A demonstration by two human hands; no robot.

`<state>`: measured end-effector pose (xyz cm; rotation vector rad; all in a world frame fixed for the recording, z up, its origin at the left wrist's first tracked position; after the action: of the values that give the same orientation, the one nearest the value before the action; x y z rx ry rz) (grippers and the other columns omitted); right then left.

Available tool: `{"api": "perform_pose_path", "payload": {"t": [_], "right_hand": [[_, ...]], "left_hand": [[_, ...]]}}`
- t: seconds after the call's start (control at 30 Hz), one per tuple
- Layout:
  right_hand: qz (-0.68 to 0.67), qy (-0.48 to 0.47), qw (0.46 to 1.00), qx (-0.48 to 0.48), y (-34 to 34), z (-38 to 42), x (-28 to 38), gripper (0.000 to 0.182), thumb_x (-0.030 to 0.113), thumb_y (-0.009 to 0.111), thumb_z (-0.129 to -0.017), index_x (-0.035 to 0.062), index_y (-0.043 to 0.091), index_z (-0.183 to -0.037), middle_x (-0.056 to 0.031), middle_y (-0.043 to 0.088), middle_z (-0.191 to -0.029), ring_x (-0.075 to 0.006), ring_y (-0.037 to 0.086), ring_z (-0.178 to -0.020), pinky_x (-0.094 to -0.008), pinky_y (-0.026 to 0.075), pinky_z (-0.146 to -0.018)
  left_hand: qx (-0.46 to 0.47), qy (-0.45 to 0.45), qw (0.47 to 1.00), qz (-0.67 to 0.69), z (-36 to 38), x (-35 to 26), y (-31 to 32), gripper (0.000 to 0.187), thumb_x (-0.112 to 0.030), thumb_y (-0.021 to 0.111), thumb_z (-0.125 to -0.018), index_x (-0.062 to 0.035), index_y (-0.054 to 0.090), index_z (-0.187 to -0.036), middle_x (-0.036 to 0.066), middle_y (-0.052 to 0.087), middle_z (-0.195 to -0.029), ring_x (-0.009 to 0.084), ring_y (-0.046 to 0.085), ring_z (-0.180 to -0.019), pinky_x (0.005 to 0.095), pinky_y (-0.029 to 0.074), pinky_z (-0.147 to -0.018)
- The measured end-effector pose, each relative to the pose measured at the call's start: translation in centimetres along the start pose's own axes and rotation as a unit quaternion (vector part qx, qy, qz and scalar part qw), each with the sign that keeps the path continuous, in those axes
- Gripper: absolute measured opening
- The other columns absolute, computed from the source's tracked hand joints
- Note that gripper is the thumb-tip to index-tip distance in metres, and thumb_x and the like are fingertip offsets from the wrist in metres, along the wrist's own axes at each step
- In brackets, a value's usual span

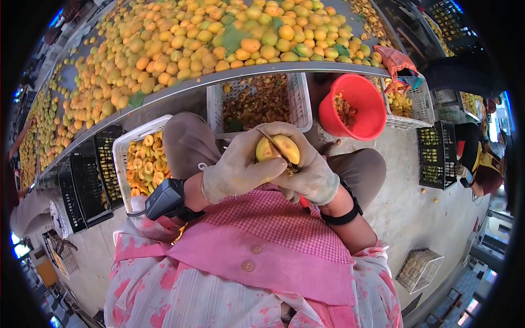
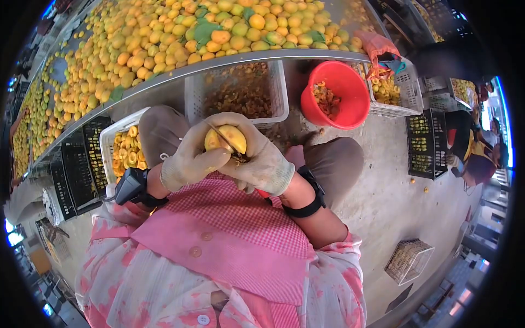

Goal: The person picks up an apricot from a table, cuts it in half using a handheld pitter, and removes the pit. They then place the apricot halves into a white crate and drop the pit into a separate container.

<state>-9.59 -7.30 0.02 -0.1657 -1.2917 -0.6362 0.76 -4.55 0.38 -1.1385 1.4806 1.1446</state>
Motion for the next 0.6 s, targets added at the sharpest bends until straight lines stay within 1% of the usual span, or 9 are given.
{"api": "perform_pose_path", "payload": {"t": [0.03, 0.07, 0.13, 0.2, 0.3, 0.4, 0.43, 0.5, 0.6], "right_hand": [[0.003, -0.001, 1.000, 0.001, 0.0, -0.1, -0.1, 0.064, 0.009, 0.069, -0.087, 0.0202, 0.036, -0.141, -0.0034, 0.057, -0.093, -0.0061, 0.052, -0.052, -0.0198, 0.045, -0.044], [0.005, -0.002, 1.000, 0.008, 0.2, -0.2, 0.0, 0.064, 0.009, 0.069, -0.087, 0.0202, 0.036, -0.141, -0.0034, 0.057, -0.093, -0.0061, 0.052, -0.052, -0.0198, 0.045, -0.044], [0.028, 0.007, 0.999, -0.038, -0.3, -0.2, -0.2, 0.066, 0.007, 0.069, -0.086, 0.0198, 0.035, -0.141, -0.0032, 0.057, -0.094, -0.0066, 0.053, -0.053, -0.0203, 0.046, -0.045], [0.019, -0.008, 1.000, -0.019, -0.3, -0.4, -0.5, 0.065, 0.006, 0.070, -0.085, 0.0190, 0.036, -0.140, -0.0034, 0.057, -0.095, -0.0070, 0.054, -0.053, -0.0212, 0.047, -0.046], [0.046, -0.018, 0.998, -0.039, -0.5, -0.6, -0.6, 0.064, 0.006, 0.071, -0.083, 0.0178, 0.037, -0.136, -0.0044, 0.058, -0.097, -0.0075, 0.055, -0.054, -0.0209, 0.047, -0.046], [0.031, 0.016, 0.999, -0.042, -0.3, -0.8, -0.8, 0.064, 0.006, 0.071, -0.083, 0.0177, 0.037, -0.136, -0.0050, 0.059, -0.097, -0.0076, 0.056, -0.054, -0.0203, 0.046, -0.045], [0.032, 0.018, 0.998, -0.042, -0.3, -0.8, -1.0, 0.064, 0.006, 0.071, -0.083, 0.0177, 0.037, -0.136, -0.0050, 0.059, -0.097, -0.0076, 0.056, -0.054, -0.0203, 0.046, -0.045], [-0.005, 0.012, 0.999, -0.043, -0.3, -0.9, -1.2, 0.064, 0.005, 0.070, -0.083, 0.0171, 0.037, -0.136, -0.0053, 0.059, -0.095, -0.0081, 0.056, -0.054, -0.0207, 0.046, -0.044], [-0.003, 0.006, 0.999, -0.039, -0.1, -1.0, -1.4, 0.063, 0.005, 0.069, -0.083, 0.0163, 0.037, -0.136, -0.0055, 0.059, -0.094, -0.0084, 0.056, -0.054, -0.0205, 0.046, -0.044]], "left_hand": [[-0.024, -0.059, 0.997, 0.048, 0.4, 1.3, -0.1, 0.036, -0.013, 0.068, -0.083, 0.0001, 0.056, -0.114, 0.008, 0.063, -0.099, 0.0123, 0.059, -0.089, 0.0298, 0.050, -0.078], [-0.030, -0.057, 0.997, 0.045, 0.5, 1.4, 0.0, 0.036, -0.013, 0.068, -0.083, 0.0001, 0.056, -0.114, 0.008, 0.063, -0.099, 0.0123, 0.059, -0.089, 0.0298, 0.050, -0.078], [-0.098, -0.075, 0.991, 0.053, 0.7, 1.7, -0.4, 0.036, -0.015, 0.072, -0.081, -0.0005, 0.057, -0.111, 0.006, 0.062, -0.097, 0.0108, 0.058, -0.089, 0.0293, 0.050, -0.077], [-0.124, -0.086, 0.988, 0.024, 1.0, 2.5, -1.0, 0.037, -0.017, 0.074, -0.080, -0.0003, 0.057, -0.109, 0.006, 0.061, -0.095, 0.0111, 0.058, -0.087, 0.0292, 0.050, -0.075], [-0.091, -0.084, 0.992, 0.031, 1.2, 2.9, -0.9, 0.036, -0.017, 0.073, -0.081, 0.0007, 0.057, -0.107, 0.007, 0.061, -0.092, 0.0119, 0.057, -0.083, 0.0292, 0.049, -0.073], [-0.067, -0.075, 0.992, 0.073, 1.2, 2.9, -1.2, 0.031, -0.015, 0.070, -0.083, 0.0005, 0.057, -0.107, 0.006, 0.061, -0.092, 0.0112, 0.057, -0.083, 0.0290, 0.049, -0.073], [-0.052, -0.107, 0.984, 0.135, 1.4, 3.0, -1.2, 0.029, -0.013, 0.067, -0.086, 0.0007, 0.057, -0.109, 0.005, 0.061, -0.095, 0.0107, 0.056, -0.085, 0.0285, 0.049, -0.074], [-0.041, -0.105, 0.984, 0.140, 1.5, 3.0, -1.4, 0.029, -0.013, 0.066, -0.087, 0.0008, 0.057, -0.111, 0.005, 0.061, -0.097, 0.0106, 0.056, -0.086, 0.0281, 0.049, -0.075], [-0.017, -0.106, 0.982, 0.154, 1.6, 3.2, -1.6, 0.031, -0.015, 0.065, -0.089, 0.0011, 0.056, -0.114, 0.005, 0.061, -0.100, 0.0106, 0.056, -0.089, 0.0278, 0.049, -0.077]]}}
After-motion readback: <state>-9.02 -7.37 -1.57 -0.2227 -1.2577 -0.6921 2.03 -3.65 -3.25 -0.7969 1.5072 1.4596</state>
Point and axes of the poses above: each hand's wrist, its own z-axis away from the middle knuckle, its own y-axis out of the palm, x = y × z, the point moved 7 cm from there along -z, towards the middle knuckle
